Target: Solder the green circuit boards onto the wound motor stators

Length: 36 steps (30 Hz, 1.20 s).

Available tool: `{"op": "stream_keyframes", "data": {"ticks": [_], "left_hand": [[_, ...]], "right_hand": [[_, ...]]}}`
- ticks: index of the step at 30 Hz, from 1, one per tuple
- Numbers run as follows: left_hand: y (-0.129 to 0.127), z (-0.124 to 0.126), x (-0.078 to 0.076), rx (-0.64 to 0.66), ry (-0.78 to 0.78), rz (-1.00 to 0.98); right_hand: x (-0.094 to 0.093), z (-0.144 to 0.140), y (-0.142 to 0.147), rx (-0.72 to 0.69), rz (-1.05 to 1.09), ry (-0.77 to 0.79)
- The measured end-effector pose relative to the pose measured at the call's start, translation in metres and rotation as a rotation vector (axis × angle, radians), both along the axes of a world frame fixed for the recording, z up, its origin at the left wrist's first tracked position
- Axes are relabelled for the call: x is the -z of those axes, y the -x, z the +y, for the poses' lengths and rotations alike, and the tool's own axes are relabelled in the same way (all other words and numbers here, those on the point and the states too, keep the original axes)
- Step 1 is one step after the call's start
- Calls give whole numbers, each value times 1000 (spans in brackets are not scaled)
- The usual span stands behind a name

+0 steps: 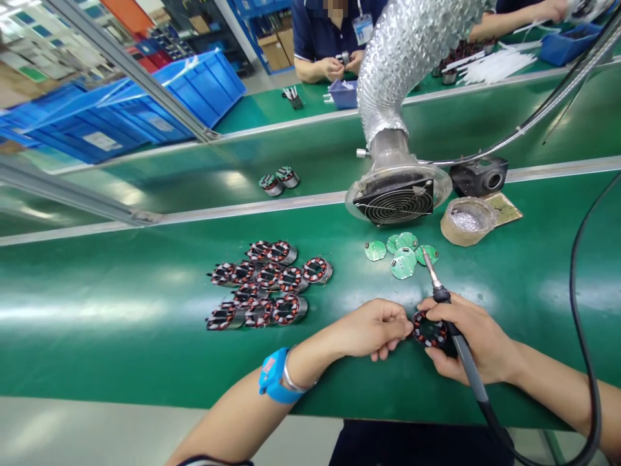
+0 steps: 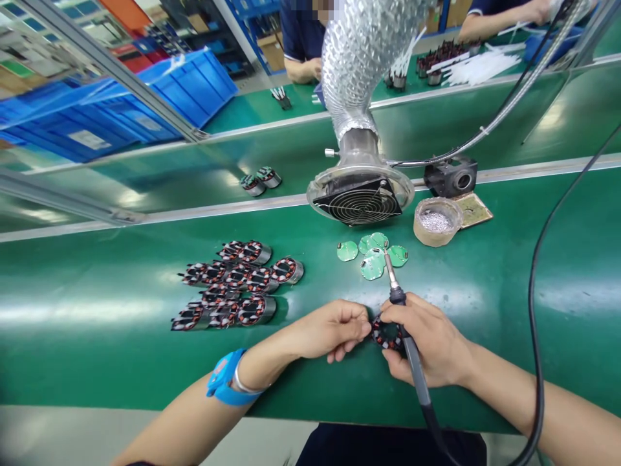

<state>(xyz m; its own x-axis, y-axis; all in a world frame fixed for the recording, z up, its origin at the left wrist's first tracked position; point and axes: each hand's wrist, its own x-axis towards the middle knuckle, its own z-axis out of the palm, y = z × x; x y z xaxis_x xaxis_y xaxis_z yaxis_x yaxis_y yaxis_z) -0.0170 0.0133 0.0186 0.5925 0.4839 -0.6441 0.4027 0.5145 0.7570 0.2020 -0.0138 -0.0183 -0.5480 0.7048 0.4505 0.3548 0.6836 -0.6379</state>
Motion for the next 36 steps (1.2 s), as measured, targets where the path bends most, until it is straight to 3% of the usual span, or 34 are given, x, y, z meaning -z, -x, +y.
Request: {"op": "stream_keyframes", "data": {"ticks": [4, 9, 13, 17, 19, 24, 29, 34, 36], "left_hand": [[8, 5, -1, -115, -65, 68], [0, -3, 0, 27, -42, -8], [3, 3, 8, -188, -66, -25], [14, 18, 15, -504, -288, 67], [15, 20, 14, -554, -342, 91], [-1, 6, 6, -98, -163, 32], [-2, 1, 3, -146, -122, 93], [30, 11, -6, 224, -119, -11], [45, 14, -10, 282, -198, 27]], "right_hand": [[-2, 0, 0, 3, -6, 15], [-2, 0, -1, 13, -9, 1], [-3, 1, -1, 8, -18, 22], [-6, 1, 0, -24, 2, 9], [-7, 1, 0, -22, 1, 4], [-6, 0, 0, -17, 2, -8], [-5, 0, 1, -19, -18, 30], [-3, -3, 6, -88, 7, 34], [-2, -3, 5, -77, 22, 29]]}}
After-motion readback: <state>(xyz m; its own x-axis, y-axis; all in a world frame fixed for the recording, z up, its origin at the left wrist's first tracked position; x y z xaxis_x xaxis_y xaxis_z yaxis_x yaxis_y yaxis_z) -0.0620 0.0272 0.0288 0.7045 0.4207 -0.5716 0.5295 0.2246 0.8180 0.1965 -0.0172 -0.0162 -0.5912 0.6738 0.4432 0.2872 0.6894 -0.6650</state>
